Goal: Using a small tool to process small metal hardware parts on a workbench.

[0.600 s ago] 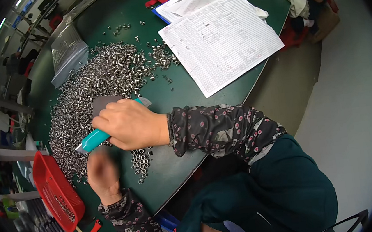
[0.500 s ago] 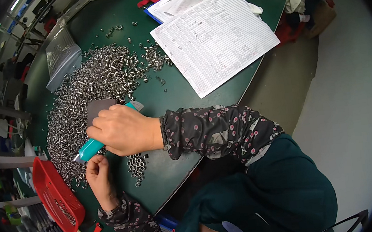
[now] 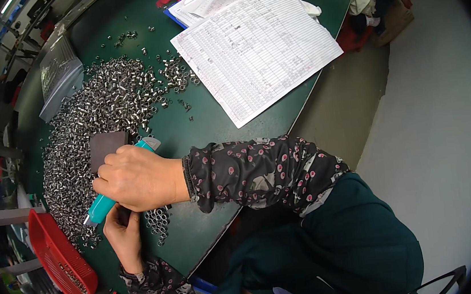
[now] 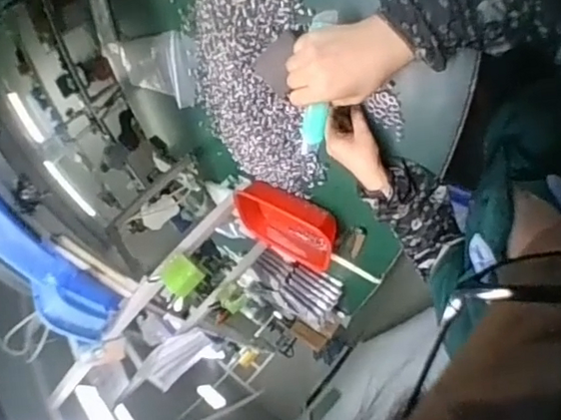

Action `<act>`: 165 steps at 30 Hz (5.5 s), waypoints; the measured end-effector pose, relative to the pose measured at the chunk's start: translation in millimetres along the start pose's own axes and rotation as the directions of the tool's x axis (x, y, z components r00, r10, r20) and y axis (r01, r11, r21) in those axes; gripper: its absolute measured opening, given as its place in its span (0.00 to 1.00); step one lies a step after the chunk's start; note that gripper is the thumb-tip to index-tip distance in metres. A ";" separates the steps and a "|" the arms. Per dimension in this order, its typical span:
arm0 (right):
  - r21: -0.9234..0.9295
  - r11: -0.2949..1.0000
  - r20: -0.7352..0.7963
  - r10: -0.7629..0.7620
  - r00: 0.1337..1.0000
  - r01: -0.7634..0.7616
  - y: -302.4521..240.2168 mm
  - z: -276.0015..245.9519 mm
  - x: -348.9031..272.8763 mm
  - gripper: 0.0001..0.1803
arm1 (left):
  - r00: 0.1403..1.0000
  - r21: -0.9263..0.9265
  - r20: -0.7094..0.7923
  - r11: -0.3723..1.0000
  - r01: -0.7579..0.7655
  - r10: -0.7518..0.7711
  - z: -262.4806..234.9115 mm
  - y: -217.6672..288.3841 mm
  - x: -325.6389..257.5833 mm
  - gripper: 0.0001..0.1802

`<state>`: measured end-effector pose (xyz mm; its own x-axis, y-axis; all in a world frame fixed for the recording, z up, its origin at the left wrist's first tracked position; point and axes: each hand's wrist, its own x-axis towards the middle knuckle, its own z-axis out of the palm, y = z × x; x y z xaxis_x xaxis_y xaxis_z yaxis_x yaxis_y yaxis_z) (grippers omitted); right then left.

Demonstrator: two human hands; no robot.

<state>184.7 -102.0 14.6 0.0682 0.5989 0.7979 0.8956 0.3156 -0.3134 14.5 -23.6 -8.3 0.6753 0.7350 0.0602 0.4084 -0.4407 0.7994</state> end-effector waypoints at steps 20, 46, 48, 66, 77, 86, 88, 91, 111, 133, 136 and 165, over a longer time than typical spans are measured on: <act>0.013 1.000 0.036 -0.012 0.999 0.012 -4.8 0.2 -0.1 0.06 | 0.991 -0.244 -0.132 0.970 -0.002 -0.031 -0.9 -17.4 1.0 0.06; 0.063 0.992 0.135 0.103 0.985 -0.112 -9.0 1.3 -6.8 0.15 | 0.997 -0.992 0.050 0.122 0.043 0.053 -42.5 -27.1 3.2 0.12; 0.060 0.993 0.151 0.094 0.984 -0.104 -9.7 1.4 -6.9 0.15 | 0.998 -0.981 -0.013 0.194 0.001 -0.069 -41.0 -22.7 1.3 0.11; 0.089 0.990 0.185 0.088 0.979 -0.106 -8.1 0.6 -6.6 0.15 | 0.985 -0.931 -0.067 0.364 -0.005 -0.159 -34.7 -16.8 0.9 0.09; 0.137 0.980 0.246 0.105 0.964 -0.142 -8.5 -0.8 -7.4 0.15 | 0.985 -0.909 -0.114 0.414 -0.050 -0.131 -33.0 -18.9 0.7 0.08; 0.104 0.987 0.268 0.089 0.959 -0.121 -8.8 1.2 -8.6 0.16 | 0.992 -0.902 -0.086 0.430 -0.038 -0.092 -32.9 -16.4 -1.8 0.06; 0.104 0.988 0.265 0.085 0.960 -0.116 -8.1 -0.1 -8.4 0.16 | 0.992 -0.900 -0.086 0.434 -0.036 -0.096 -31.8 -15.0 -1.2 0.06; 0.098 0.989 0.258 0.082 0.962 -0.111 -7.9 -1.3 -8.3 0.16 | 0.991 -0.899 -0.081 0.437 -0.028 -0.103 -30.2 -12.6 -1.3 0.05; 0.042 0.982 0.350 0.157 0.924 -0.183 -6.4 -16.6 2.5 0.13 | 0.992 -0.974 0.016 0.222 0.044 -0.125 -23.3 -6.8 4.6 0.08; 0.105 0.968 0.454 0.157 0.877 -0.227 -11.1 -10.1 -1.2 0.12 | 0.991 -0.947 0.022 0.314 0.063 -0.133 -15.3 -5.2 3.8 0.09; 0.064 0.979 0.454 0.144 0.879 -0.194 -13.0 -13.1 0.5 0.12 | 0.988 -0.940 0.006 0.335 0.058 -0.156 -14.1 -5.0 2.8 0.09; -0.040 0.995 0.323 -0.071 0.944 0.088 -3.2 -13.7 3.7 0.16 | 0.970 -0.882 0.041 0.447 0.148 -0.240 -17.0 0.7 4.9 0.11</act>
<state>188.1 -110.9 25.6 -0.1409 0.7808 0.6087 0.9151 0.3373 -0.2208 7.6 -11.6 2.8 0.5824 0.7975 -0.1575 -0.2595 0.3660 0.8937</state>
